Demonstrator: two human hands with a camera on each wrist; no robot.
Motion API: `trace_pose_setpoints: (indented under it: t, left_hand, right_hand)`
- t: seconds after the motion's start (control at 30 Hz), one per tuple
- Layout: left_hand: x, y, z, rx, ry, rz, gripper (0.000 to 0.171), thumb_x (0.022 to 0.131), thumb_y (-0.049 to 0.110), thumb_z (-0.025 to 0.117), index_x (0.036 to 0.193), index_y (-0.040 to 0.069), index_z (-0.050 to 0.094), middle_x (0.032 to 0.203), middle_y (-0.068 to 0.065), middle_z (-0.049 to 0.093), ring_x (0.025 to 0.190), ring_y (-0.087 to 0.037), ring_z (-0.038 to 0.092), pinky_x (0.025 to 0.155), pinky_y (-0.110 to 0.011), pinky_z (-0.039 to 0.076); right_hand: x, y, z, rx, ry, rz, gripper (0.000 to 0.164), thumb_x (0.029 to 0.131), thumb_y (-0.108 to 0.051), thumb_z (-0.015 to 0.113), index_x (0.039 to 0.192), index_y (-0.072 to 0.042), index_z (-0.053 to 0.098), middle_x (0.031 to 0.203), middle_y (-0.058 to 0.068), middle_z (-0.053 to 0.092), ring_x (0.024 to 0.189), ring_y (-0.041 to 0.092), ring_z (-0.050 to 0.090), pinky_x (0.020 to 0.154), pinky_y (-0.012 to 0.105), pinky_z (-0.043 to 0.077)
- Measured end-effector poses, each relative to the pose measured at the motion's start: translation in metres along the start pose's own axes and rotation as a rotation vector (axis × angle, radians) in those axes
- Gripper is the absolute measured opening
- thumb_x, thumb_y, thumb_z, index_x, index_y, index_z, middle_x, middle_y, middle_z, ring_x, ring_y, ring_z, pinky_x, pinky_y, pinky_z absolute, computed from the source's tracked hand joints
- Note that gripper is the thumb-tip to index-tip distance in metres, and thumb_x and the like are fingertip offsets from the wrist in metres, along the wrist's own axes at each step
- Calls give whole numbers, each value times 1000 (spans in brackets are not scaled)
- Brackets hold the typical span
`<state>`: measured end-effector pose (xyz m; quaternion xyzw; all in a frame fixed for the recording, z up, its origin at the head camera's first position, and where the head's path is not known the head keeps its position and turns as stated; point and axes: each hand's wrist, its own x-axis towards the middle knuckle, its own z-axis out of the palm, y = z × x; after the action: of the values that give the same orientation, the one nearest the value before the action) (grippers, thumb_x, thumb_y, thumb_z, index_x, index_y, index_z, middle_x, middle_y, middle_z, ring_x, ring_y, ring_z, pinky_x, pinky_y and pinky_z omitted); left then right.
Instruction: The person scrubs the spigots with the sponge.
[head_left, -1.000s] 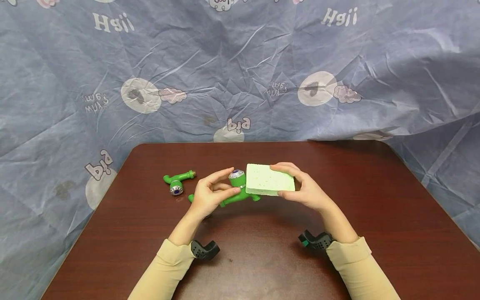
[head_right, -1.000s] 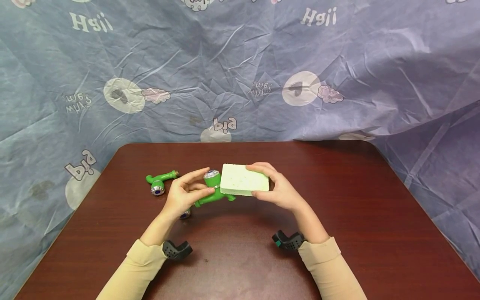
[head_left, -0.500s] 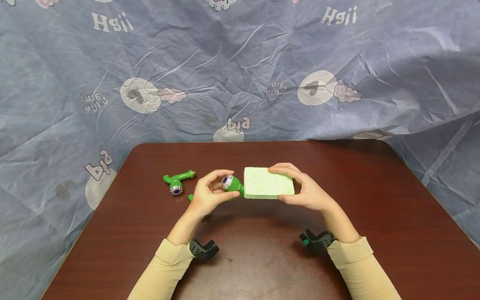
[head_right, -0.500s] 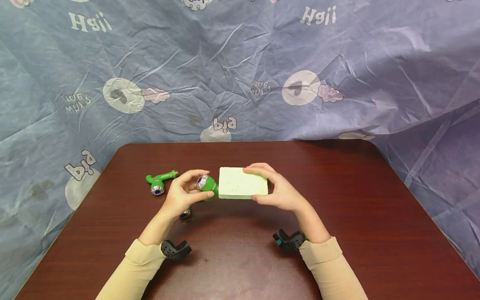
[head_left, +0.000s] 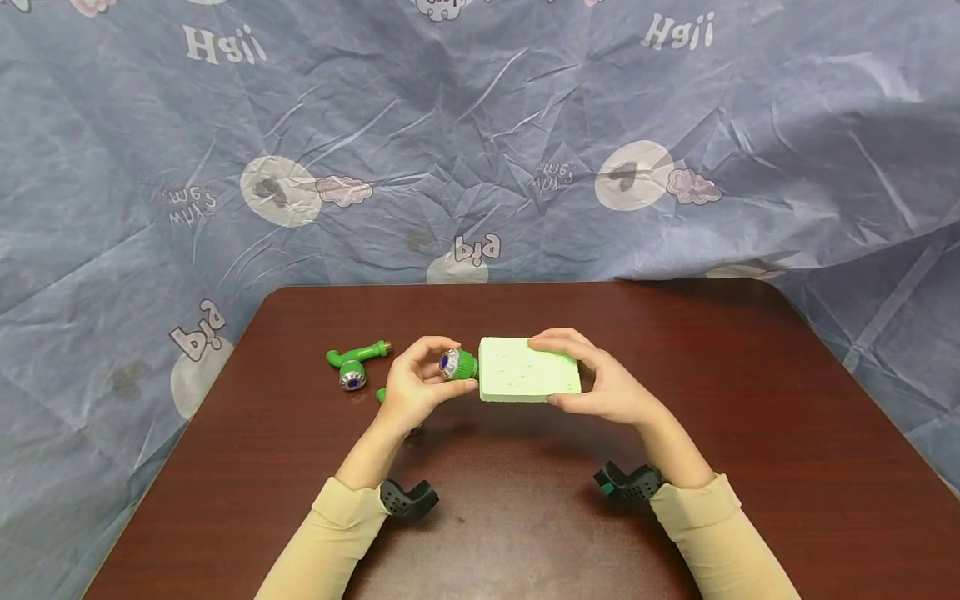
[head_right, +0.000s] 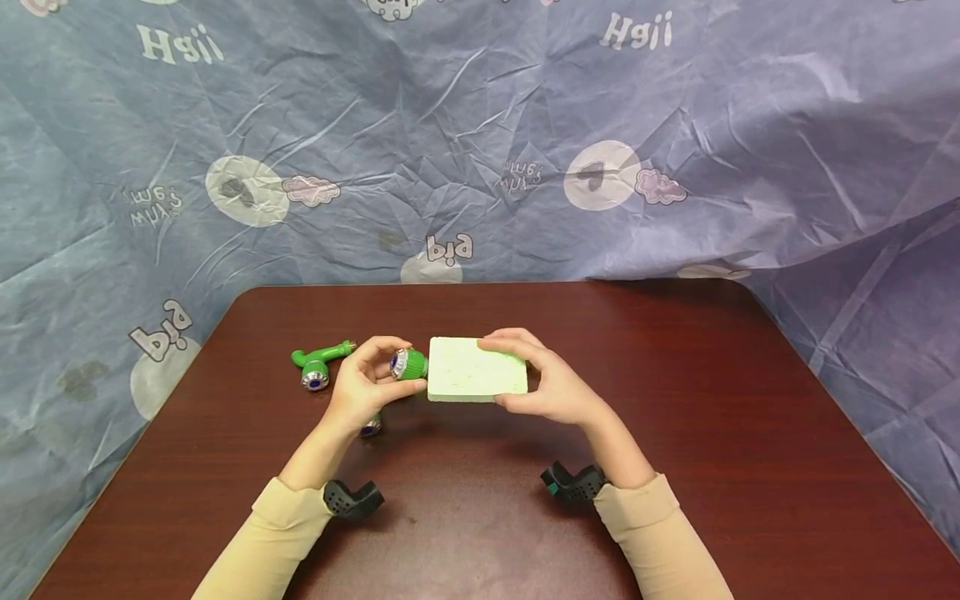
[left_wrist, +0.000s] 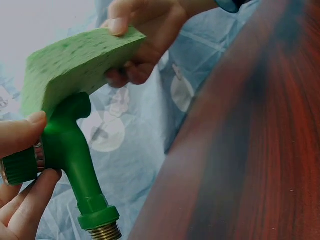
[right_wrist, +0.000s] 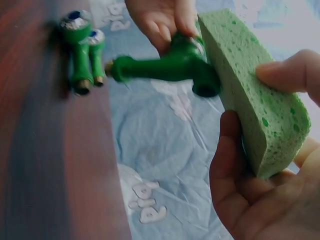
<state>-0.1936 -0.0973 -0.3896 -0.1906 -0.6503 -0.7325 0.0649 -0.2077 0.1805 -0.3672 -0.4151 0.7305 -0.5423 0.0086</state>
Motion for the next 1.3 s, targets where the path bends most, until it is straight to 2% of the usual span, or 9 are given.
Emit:
trace_pose_setpoints:
  t: [0.2,0.3,0.47,0.6,0.77,0.93,1.07,1.3]
  left_hand:
    - [0,3,0,-69,34,-6,49,66,-18,74,108,0,56,100,-6,57,76,-15,65,65,-27,56]
    - [-1,3,0,-83,29,-7,48,67,-18,73,108,-1,55,99,-5,57,77,-14,65,64,-26,55]
    - [-1,4,-1,-35,30,4,49,67,-15,75,111,-7,53,99,-4,60,77,-15,65,63,-25,55]
    - [0,5,-4,21,35,10,49,67,-10,78,109,-5,55,97,-3,65,74,-15,63,64,-25,53]
    - [0,6,-4,40,27,-17,46,68,-7,79,107,-3,56,96,-5,68,74,-15,61,65,-24,52]
    - [0,6,-4,57,4,-47,47,71,-4,78,111,-5,54,95,-4,68,61,-12,57,50,-24,46]
    - [0,6,-5,1,-6,-44,47,70,-9,76,111,-3,53,101,-6,68,58,-11,58,48,-23,46]
    - [1,4,-5,-127,-30,-38,47,72,-15,72,113,-7,50,104,-5,65,75,-16,67,62,-28,56]
  right_hand:
    - [-5,-3,-9,-12,43,-16,64,70,15,68,131,4,49,133,16,41,117,21,40,79,22,45]
    - [-3,-4,-7,0,35,-17,63,72,13,68,131,4,48,133,16,41,116,22,41,80,24,46]
    - [-2,-5,-8,14,16,-22,63,72,12,68,132,4,47,133,16,41,116,23,41,79,25,47]
    - [-6,-5,-16,29,40,-15,63,72,16,65,131,6,47,132,16,40,112,22,42,76,22,48]
    - [-9,-5,-21,14,60,-2,63,73,16,66,132,5,47,132,15,41,111,22,42,77,21,47]
    - [-9,-5,-26,27,68,-3,63,73,17,65,132,6,46,132,16,40,109,23,43,75,21,48]
    - [-11,-3,-30,42,80,-6,63,73,18,64,132,7,45,132,15,40,107,23,44,75,20,48]
    - [-12,-2,-31,48,69,-3,62,73,19,64,132,8,45,133,17,39,105,22,44,75,20,49]
